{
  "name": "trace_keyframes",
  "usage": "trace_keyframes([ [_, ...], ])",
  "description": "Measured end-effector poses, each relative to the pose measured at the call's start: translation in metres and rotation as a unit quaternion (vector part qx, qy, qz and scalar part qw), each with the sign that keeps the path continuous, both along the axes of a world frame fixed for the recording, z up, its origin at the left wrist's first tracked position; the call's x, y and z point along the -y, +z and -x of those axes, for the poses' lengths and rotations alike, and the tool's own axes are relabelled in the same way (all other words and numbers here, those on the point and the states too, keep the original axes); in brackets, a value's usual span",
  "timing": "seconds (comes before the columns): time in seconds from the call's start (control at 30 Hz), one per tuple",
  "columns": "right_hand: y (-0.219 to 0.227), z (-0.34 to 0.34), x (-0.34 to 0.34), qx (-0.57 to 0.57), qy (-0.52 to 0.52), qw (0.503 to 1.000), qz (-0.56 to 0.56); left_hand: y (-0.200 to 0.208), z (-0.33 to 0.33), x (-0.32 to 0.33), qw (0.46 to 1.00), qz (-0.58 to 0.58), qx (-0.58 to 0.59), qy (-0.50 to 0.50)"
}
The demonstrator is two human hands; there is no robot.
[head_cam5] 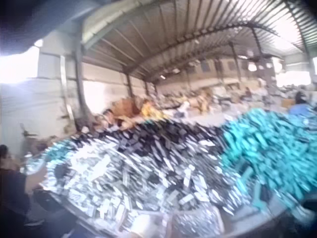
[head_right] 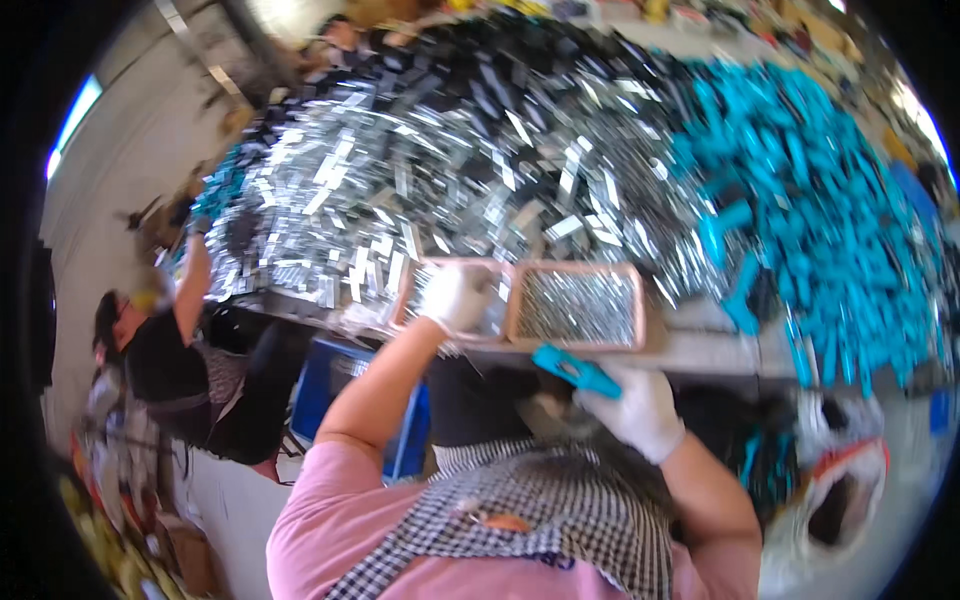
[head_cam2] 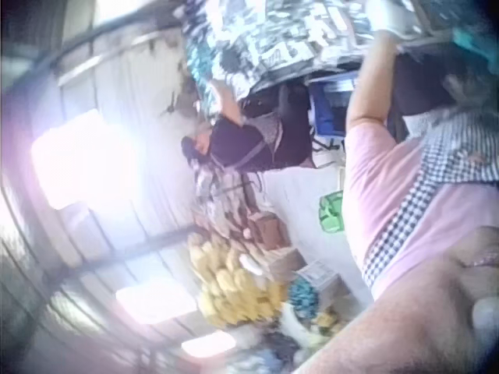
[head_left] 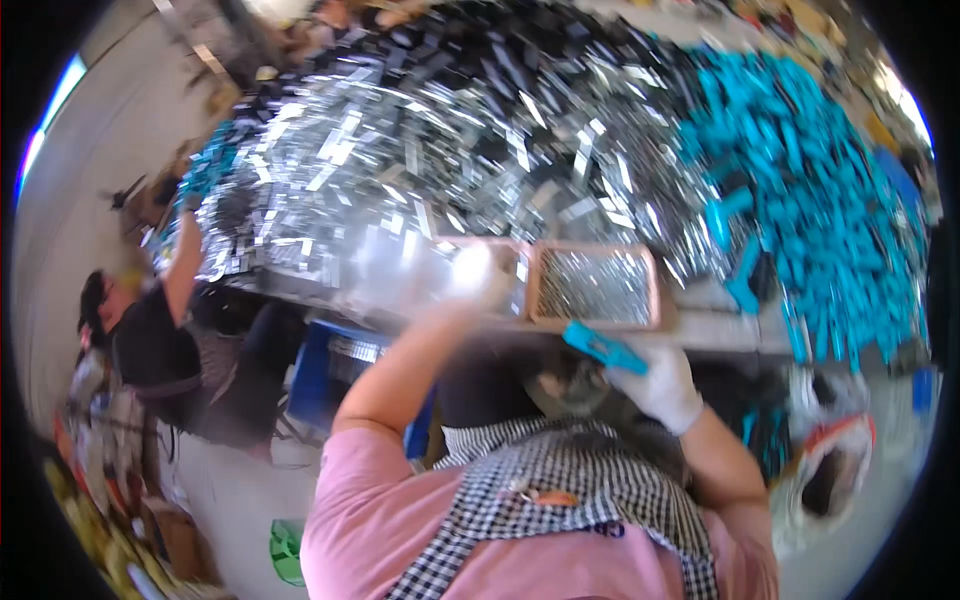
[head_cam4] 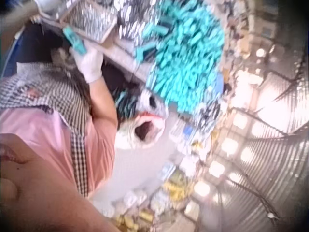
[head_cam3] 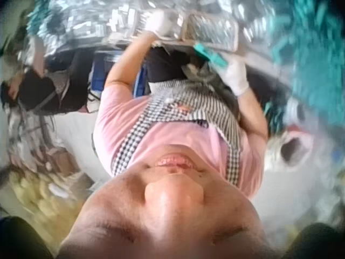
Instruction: Assembling plastic handles and metal components at a manufacturing workbench.
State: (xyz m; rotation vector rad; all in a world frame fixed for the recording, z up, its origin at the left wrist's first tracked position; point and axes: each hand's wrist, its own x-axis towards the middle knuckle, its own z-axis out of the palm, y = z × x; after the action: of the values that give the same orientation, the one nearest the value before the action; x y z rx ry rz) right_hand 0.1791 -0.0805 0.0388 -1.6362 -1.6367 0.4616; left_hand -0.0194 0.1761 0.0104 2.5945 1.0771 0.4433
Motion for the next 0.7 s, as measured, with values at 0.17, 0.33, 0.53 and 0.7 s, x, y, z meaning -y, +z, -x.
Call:
trace_keyframes([
  [0.17,0.005,0.001,-0.001,0.034,-0.017,0.999,-0.038,0.062,0.003,0.082,0.957,0.172,0.221,-0.076],
  [0.33,0.000,0.003,-0.003,0.066,-0.033,0.996,-0.053,0.033,-0.024,0.112,0.906,0.103,0.307,-0.272],
  [0.53,0.010,0.005,-0.006,0.060,-0.012,0.996,-0.064,0.032,-0.024,0.123,0.907,0.000,0.311,-0.285],
  [0.7,0.004,0.005,-0.002,0.095,-0.024,0.991,-0.087,0.028,-0.025,0.143,0.935,-0.087,0.148,-0.311],
])
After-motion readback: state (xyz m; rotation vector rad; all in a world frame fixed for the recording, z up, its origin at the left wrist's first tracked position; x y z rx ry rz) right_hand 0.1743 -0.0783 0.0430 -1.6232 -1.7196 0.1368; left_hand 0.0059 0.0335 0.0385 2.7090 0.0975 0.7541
